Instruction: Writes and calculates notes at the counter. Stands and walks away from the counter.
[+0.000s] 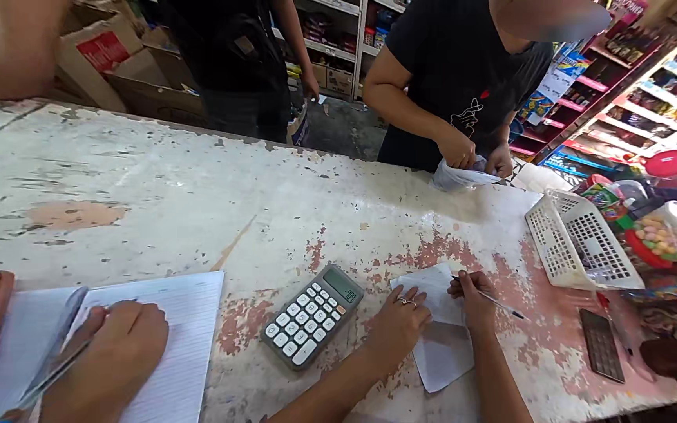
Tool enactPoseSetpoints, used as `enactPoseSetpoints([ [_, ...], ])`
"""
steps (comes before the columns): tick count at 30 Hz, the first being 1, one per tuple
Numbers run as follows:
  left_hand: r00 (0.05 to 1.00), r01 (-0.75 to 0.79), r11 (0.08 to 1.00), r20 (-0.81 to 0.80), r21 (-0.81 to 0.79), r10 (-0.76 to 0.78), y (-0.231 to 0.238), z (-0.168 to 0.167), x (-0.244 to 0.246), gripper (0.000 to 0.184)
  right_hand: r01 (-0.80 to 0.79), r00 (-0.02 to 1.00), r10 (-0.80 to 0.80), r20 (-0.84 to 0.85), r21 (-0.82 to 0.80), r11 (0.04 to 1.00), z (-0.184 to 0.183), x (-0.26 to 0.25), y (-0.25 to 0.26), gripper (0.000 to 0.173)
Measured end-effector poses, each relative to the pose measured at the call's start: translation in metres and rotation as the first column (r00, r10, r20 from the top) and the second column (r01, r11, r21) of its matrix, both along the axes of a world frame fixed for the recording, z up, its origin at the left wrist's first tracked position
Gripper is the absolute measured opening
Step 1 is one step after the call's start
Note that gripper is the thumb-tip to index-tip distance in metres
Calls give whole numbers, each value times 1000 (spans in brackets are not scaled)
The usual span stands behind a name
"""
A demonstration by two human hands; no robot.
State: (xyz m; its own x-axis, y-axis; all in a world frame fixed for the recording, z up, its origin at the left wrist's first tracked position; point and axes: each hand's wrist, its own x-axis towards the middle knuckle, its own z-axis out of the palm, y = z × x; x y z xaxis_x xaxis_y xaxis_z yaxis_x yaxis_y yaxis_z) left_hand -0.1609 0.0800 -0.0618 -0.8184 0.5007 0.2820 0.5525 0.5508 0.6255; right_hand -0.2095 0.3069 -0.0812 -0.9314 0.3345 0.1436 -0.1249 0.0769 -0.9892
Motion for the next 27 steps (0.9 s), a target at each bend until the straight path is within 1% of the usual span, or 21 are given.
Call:
enactPoseSetpoints([
  [2,997,-50,998,-54,28,51,-2,3,-3,25,14,998,-14,-53,1,1000,-5,0,3,13],
  [3,997,-54,998,-45,15,55,-4,5,-4,26,24,998,-23,-56,17,1000,-7,0,3,13],
  [5,998,-21,997,54,-74,25,-5,10,-3,27,33,999,-30,-28,75,997,-9,0,-2,12],
  [7,971,87,980,235,-176,-43,-4,16,-4,28,32,1000,-31,-5,127,991,-10,-2,-6,12],
  [8,968,109,976,245,-189,-60,-1,14,-3,31,33,999,-33,-2,130,991,-10,-3,-7,12],
  [10,980,126,977,173,-172,-96,7,7,1,40,23,1000,-24,6,127,992,-9,-5,-6,12],
  [12,976,174,962,169,-211,-139,12,4,3,43,10,1000,-11,18,69,998,-8,-5,1,13],
  [14,965,207,943,213,-261,-153,13,4,3,38,20,999,-20,29,-15,1000,-6,-4,13,15],
  [16,961,204,944,234,-261,-143,11,4,1,34,101,992,-97,78,-52,994,-7,-3,24,23],
  [18,962,196,946,236,-259,-135,10,5,1,34,135,982,-135,132,9,991,-9,-1,29,32],
  [20,959,212,934,243,-287,-143,11,6,1,37,90,986,-109,130,144,985,-13,2,25,33],
  [21,957,223,927,247,-302,-150,11,8,0,38,75,989,-100,107,216,974,-16,2,22,34],
  [23,955,240,920,245,-311,-167,11,9,-2,37,68,997,-73,6,305,950,-21,0,15,35],
  [25,960,239,922,219,-306,-176,10,8,-2,35,60,997,-38,-69,345,937,-25,-2,11,35],
  [27,969,221,926,179,-306,-172,10,6,-1,33,55,995,-19,-97,382,922,-28,-3,9,34],
])
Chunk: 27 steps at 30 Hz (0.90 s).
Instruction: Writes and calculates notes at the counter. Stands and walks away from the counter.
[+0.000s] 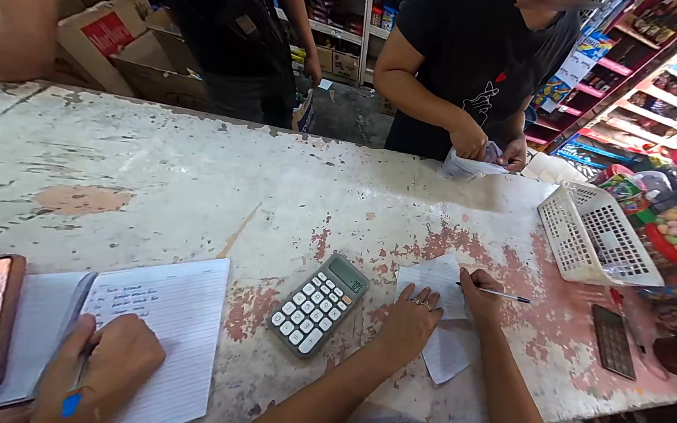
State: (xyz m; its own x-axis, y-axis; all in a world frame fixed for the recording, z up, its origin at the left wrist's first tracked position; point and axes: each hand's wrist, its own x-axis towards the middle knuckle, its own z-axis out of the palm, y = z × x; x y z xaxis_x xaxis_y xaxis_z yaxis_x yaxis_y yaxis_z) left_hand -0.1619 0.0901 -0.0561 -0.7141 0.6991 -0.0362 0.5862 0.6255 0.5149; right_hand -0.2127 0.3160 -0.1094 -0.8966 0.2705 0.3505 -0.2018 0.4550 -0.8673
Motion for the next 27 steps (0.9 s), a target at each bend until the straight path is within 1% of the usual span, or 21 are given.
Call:
enactPoseSetpoints([
  [3,999,-26,998,-20,58,27,0,-2,1,31,-8,1000,7,23,36,999,4,1,0,32],
  [12,999,-25,999,-21,33,25,2,-2,0,32,22,1000,-22,9,73,997,-4,-2,-1,33],
  [16,1000,-13,1000,-8,8,13,2,1,0,32,-20,1000,20,6,93,996,-4,3,0,33],
  [20,1000,-19,1000,-9,3,19,3,3,-1,33,4,1000,-5,18,92,996,-5,1,2,34],
  [23,999,-22,1000,-28,9,22,3,2,-2,33,27,999,-28,25,59,998,-3,-1,4,33],
  [27,999,-20,1000,-38,7,20,2,-1,0,33,25,1000,-25,-9,110,994,-7,1,3,36],
])
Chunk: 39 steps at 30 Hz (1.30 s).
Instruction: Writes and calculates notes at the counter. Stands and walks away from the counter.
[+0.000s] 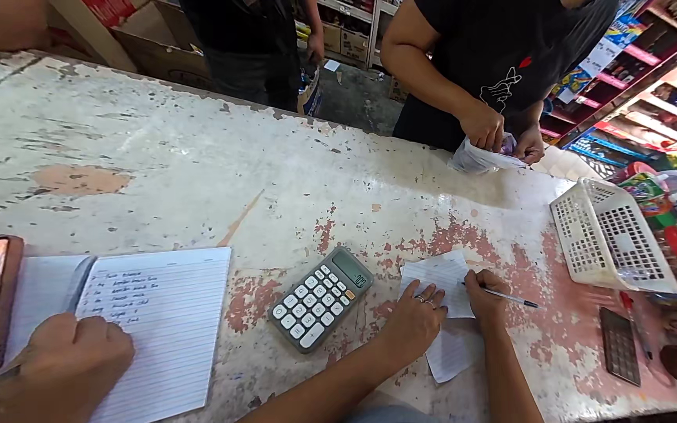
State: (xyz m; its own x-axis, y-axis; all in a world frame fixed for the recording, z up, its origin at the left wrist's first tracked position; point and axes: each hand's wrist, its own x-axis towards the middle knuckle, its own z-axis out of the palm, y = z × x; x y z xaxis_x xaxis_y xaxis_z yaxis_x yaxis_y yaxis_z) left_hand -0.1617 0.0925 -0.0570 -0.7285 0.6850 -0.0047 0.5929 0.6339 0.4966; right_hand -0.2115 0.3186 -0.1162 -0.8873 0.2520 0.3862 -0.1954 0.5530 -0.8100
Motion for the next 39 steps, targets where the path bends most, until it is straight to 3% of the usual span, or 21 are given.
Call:
enactPoseSetpoints([
  [4,1000,-6,1000,14,19,5,-1,0,0,32,38,999,-38,4,-62,997,5,1,-2,37],
  [21,1000,-4,1000,29,19,3,-3,-1,1,33,85,996,-85,4,34,996,6,4,-7,38],
  [23,1000,-7,1000,22,22,6,-3,-1,1,33,76,997,-76,20,-25,997,9,2,-6,37],
  [26,999,1,999,35,36,-3,-4,-3,2,33,99,988,-64,138,-263,960,15,-1,6,30],
  [28,999,7,998,39,55,-10,-3,-6,1,32,143,971,-29,237,-477,867,23,1,17,33],
  [30,1000,0,997,26,79,-2,1,-11,1,32,201,962,-44,270,-589,783,36,2,20,40],
  [35,1000,1,980,-11,197,1,17,-23,1,35,-53,974,170,151,-577,815,69,7,-23,16],
  [39,979,-112,942,-126,315,159,14,-29,11,30,-32,980,129,150,-522,852,41,3,-51,19],
])
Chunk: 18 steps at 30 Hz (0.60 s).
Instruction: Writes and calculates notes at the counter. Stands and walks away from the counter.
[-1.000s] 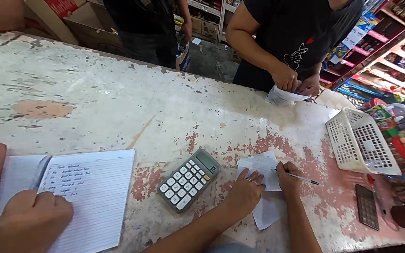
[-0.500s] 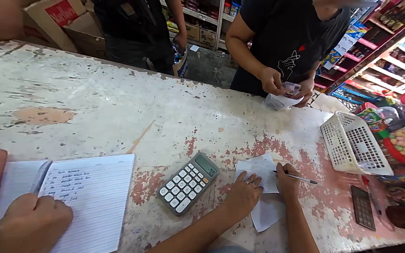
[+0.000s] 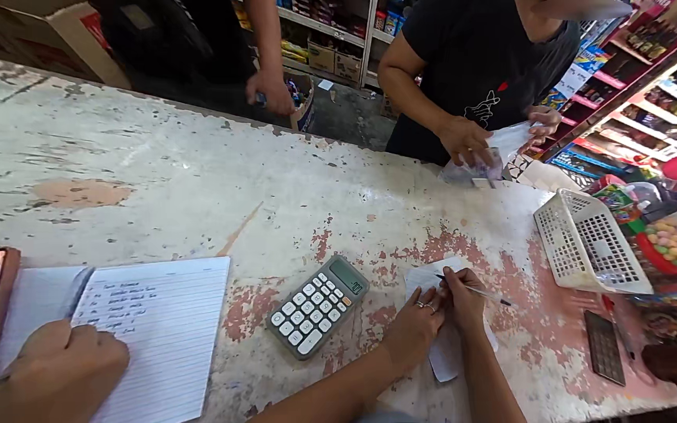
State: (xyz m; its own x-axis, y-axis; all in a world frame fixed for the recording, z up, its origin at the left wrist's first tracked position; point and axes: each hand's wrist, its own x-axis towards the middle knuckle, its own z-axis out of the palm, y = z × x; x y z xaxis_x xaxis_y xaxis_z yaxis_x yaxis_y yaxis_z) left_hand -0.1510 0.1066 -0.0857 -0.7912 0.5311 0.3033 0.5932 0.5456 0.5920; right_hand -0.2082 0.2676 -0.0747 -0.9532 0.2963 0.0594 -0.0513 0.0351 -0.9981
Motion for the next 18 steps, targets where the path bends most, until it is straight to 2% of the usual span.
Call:
enactPoseSetpoints([
  [3,993,-120,993,-10,-16,120,-8,1,9,22,26,999,-30,39,108,994,-5,-3,9,22],
  [7,993,-120,992,-22,-49,119,-7,2,9,21,-11,991,-9,134,152,988,5,-9,12,23],
  [10,991,-121,993,-60,-5,120,-3,0,7,17,-36,996,20,90,180,983,10,-13,-2,25],
  [13,979,-151,988,-143,-22,147,-2,-7,7,11,-9,1000,8,6,222,975,-5,-15,-11,25],
  [18,984,-159,986,-91,-42,155,0,-10,6,12,-15,999,28,-38,299,954,-13,-14,-5,21],
])
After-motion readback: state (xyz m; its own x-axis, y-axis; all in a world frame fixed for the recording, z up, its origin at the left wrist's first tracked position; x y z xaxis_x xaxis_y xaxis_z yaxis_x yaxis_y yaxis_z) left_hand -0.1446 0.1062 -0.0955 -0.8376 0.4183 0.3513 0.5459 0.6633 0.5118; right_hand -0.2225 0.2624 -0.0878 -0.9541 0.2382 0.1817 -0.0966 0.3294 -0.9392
